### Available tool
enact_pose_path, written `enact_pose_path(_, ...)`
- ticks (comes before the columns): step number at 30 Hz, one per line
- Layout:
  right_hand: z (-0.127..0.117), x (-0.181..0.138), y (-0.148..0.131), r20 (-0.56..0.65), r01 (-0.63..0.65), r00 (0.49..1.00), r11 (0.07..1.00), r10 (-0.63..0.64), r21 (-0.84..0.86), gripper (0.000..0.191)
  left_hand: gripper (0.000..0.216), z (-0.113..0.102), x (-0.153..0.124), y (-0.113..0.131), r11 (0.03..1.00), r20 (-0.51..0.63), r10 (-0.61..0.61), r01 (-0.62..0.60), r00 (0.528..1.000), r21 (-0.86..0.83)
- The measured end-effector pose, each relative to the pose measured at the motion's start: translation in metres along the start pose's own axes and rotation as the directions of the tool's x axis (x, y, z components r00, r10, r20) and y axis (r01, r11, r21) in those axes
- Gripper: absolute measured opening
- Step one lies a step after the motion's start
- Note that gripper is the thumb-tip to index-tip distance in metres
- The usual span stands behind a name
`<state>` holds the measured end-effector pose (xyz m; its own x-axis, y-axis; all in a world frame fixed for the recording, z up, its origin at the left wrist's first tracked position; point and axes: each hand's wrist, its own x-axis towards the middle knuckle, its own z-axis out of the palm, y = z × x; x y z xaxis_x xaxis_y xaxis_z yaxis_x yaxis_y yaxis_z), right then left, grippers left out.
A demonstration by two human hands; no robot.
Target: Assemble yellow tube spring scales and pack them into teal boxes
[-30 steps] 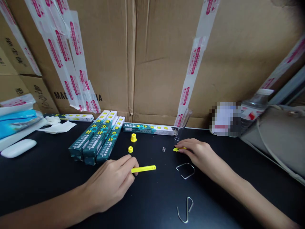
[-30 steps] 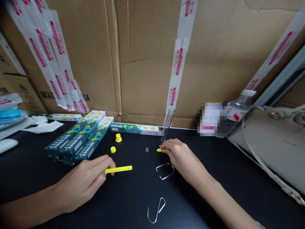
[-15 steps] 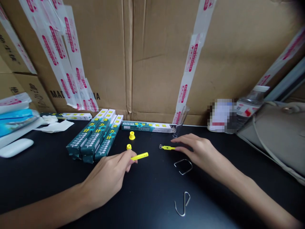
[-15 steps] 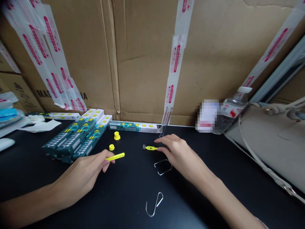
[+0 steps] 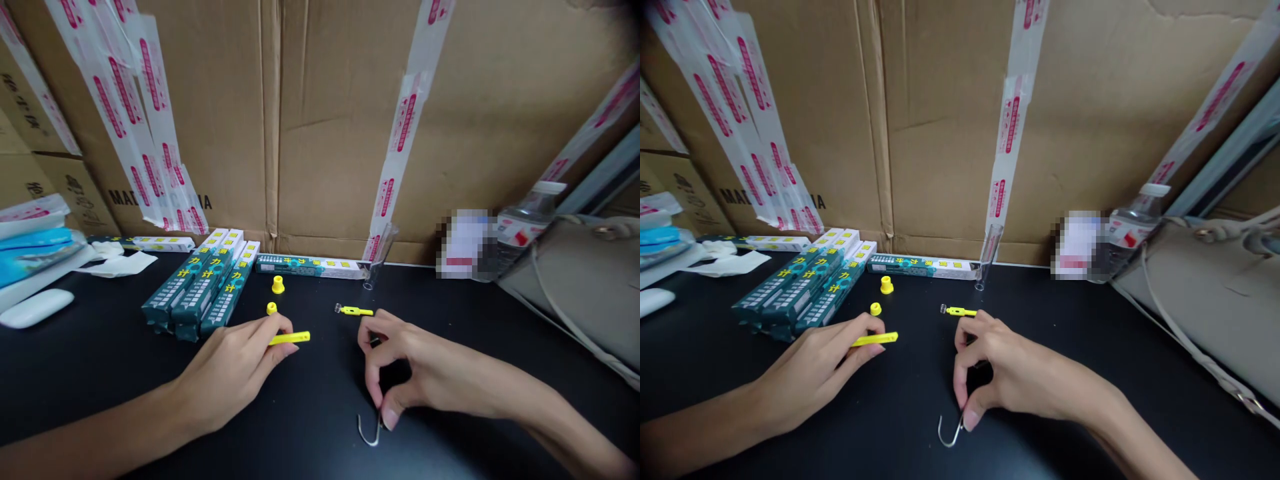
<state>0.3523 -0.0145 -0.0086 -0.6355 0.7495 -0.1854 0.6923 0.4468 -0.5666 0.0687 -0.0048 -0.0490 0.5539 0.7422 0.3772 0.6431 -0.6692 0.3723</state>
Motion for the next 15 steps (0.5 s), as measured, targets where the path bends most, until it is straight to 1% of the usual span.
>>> enact_pose_path(2, 0.003, 0.002, -0.002, -0.008, 0.024, 1.0, 1.0, -0.023, 0.021, 0.009, 0.017, 0.0, 0.0, 0.0, 0.998, 0.001, 0.041, -0.041, 0.999, 0.038)
enact_pose_path(4, 0.008, 0.004, -0.005, -0.051, 0.06, 0.997, 0.996, -0.057, 0.064, 0.006, 0.02, 0.0, -0.002, -0.002, 0.993, 0.0, 0.081, -0.081, 0.997, 0.083)
enact_pose_path(6, 0.016, 0.009, -0.008, -0.136, 0.087, 0.988, 0.988, -0.07, 0.124, 0.005, 0.021, 0.001, -0.003, -0.004, 0.992, -0.018, 0.094, -0.092, 0.995, 0.091)
enact_pose_path(8, 0.027, 0.015, -0.012, -0.235, 0.074, 0.972, 0.97, -0.018, 0.23, 0.008, 0.02, 0.001, -0.004, -0.004, 0.993, -0.027, 0.104, -0.103, 0.994, 0.059)
enact_pose_path(9, 0.033, 0.019, -0.014, -0.271, 0.06, 0.962, 0.947, 0.029, 0.315, 0.009, 0.02, 0.001, -0.004, -0.004, 0.993, -0.024, 0.116, -0.115, 0.993, 0.038)
enact_pose_path(10, 0.039, 0.023, -0.016, -0.286, 0.069, 0.956, 0.905, 0.059, 0.42, 0.01, 0.02, 0.001, -0.003, -0.004, 0.991, -0.018, 0.13, -0.129, 0.991, 0.017)
enact_pose_path(12, 0.049, 0.03, -0.019, -0.281, 0.077, 0.951, 0.784, 0.127, 0.616, 0.014, 0.019, 0.001, -0.002, -0.003, 0.988, -0.003, 0.155, -0.155, 0.988, -0.024)
enact_pose_path(14, 0.056, 0.036, -0.02, -0.263, 0.08, 0.952, 0.7, 0.159, 0.71, 0.022, 0.018, 0.001, -0.001, -0.002, 0.985, 0.001, 0.167, -0.167, 0.986, -0.054)
enact_pose_path(15, 0.058, 0.037, -0.02, -0.258, 0.083, 0.953, 0.676, 0.162, 0.732, 0.026, 0.018, 0.001, -0.001, -0.001, 0.983, 0.002, 0.171, -0.171, 0.985, -0.062)
